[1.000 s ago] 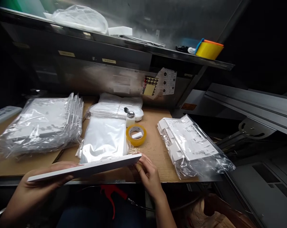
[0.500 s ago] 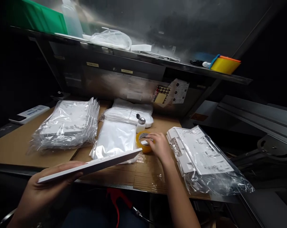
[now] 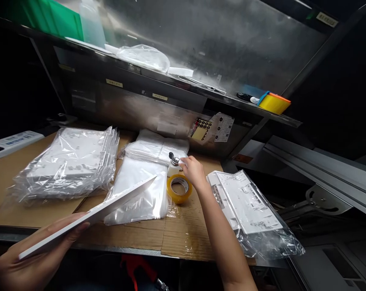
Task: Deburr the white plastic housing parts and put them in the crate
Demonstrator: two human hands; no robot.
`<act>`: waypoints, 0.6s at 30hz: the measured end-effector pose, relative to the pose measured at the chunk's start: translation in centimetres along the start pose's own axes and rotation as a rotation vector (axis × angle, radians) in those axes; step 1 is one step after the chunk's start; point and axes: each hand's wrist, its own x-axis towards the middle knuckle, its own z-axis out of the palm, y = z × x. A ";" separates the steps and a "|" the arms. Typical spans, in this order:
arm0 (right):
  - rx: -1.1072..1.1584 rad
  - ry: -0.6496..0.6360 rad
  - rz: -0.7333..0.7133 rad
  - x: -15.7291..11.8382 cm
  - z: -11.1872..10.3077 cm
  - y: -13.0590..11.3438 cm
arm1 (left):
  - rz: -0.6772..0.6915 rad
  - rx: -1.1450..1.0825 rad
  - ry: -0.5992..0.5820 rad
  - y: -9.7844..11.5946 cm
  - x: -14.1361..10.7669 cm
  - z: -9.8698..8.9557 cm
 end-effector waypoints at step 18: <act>0.057 0.022 0.053 3.6 -0.4 -1.7 | 0.053 -0.030 0.051 0.7 0.3 1.2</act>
